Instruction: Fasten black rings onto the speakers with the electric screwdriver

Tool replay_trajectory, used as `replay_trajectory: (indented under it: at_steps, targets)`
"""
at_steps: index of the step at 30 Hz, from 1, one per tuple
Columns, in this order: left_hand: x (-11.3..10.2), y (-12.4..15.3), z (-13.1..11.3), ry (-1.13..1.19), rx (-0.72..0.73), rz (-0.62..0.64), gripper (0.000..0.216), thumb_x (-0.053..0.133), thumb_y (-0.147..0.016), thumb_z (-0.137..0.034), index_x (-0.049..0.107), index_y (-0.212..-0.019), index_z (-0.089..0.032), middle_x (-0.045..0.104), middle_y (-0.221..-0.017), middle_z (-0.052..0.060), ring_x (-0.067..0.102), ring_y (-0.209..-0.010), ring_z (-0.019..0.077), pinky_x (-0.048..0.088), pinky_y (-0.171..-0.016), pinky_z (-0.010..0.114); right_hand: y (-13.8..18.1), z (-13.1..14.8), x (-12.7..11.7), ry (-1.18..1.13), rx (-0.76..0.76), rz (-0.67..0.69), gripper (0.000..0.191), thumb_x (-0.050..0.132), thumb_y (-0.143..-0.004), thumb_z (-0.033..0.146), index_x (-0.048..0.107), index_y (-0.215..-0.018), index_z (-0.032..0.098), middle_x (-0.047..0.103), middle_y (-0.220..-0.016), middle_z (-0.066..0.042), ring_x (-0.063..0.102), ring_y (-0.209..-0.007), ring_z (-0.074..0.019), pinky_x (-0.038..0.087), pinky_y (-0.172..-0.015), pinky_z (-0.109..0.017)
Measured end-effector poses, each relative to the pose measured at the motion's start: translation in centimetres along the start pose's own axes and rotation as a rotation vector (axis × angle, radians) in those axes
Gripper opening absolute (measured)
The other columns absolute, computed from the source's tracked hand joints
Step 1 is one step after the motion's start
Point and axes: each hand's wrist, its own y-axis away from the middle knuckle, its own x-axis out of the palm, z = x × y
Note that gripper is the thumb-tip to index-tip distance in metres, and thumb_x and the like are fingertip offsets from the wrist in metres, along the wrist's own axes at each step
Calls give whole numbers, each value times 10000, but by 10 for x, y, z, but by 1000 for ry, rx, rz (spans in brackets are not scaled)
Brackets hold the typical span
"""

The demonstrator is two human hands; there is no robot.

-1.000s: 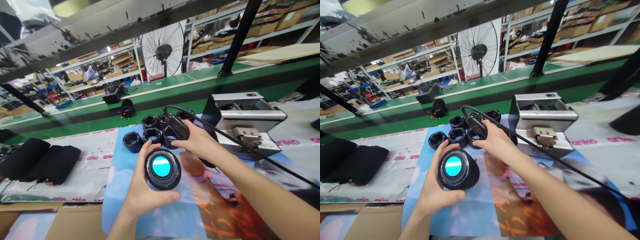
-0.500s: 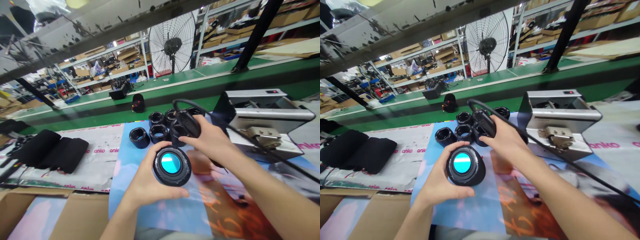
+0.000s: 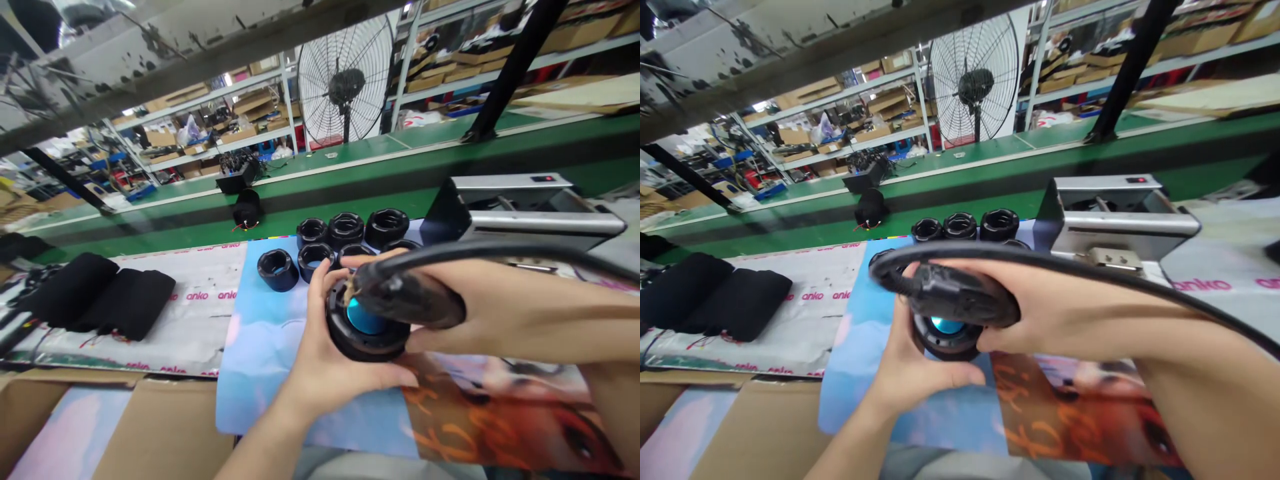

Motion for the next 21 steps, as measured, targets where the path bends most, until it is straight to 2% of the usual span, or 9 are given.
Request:
replay_trajectory:
  at_steps: [2,3,6,8,11,14,16,18,21]
  targets:
    - [-5,-1,-3,-20,-17,28,1344,1084,-500,-317,289,-1583,-355,464,-1632,119,453,-1553,380,325,-1317,529,5,-5,-1,-51,87,-31,577,790,-728,364,672,-1289,288,764,-1096,2,740,-864,-189,616,-652,-215]
    - [-7,-2,-4,-24,-33,43,1348,1087,-487,-298,302,-1581,-355,445,-1652,119,423,-1572,389,310,-1323,539,9,-7,1,-98,140,-50,632,816,-696,417,656,-1292,283,763,-1037,-11,721,-773,-199,584,-549,-232]
    - [-5,-3,-9,-21,-103,64,1299,1090,-461,-270,372,-1542,-323,502,-1622,121,452,-1551,405,356,-1299,554,20,-9,13,-243,308,-152,549,873,-611,454,664,-1087,274,685,-764,13,600,-560,-188,463,-383,-261]
    - [1,-3,-11,-4,-146,37,1239,1086,-468,-282,411,-1506,-297,581,-1551,115,536,-1488,395,420,-1263,543,24,-8,24,-232,316,-260,471,891,-568,446,655,-934,266,625,-668,29,566,-543,-178,465,-408,-267]
    - [8,-1,-10,33,-159,8,1264,1085,-473,-285,376,-1520,-298,609,-1532,109,579,-1458,370,433,-1261,531,25,-10,38,-136,234,-409,412,880,-532,477,668,-809,257,644,-680,1,579,-587,-194,501,-490,-301]
    - [1,-1,-10,65,-130,135,1327,1076,-497,-227,312,-1577,-325,549,-1606,105,534,-1507,350,373,-1305,524,26,-15,42,-150,188,-444,419,880,-540,488,750,-892,302,662,-685,-7,619,-628,-238,568,-553,-359]
    - [-9,-6,-13,65,-134,251,1303,1055,-541,-175,313,-1600,-338,542,-1617,92,524,-1517,336,365,-1310,519,27,-18,44,-129,201,-420,456,882,-552,515,775,-955,330,660,-657,-7,636,-617,-264,560,-503,-375]
    - [-18,-13,-17,30,-136,336,1242,1043,-553,-138,377,-1584,-324,577,-1586,85,545,-1496,337,393,-1293,519,29,-21,45,-121,221,-400,447,891,-558,538,776,-942,339,707,-720,-11,680,-654,-284,556,-458,-370]
    - [-24,-25,-22,-17,-89,402,1087,1046,-531,-126,530,-1476,-277,610,-1553,91,560,-1475,363,422,-1270,525,30,-23,47,-220,164,-421,377,933,-555,481,733,-831,319,730,-750,7,737,-751,-287,661,-592,-357]
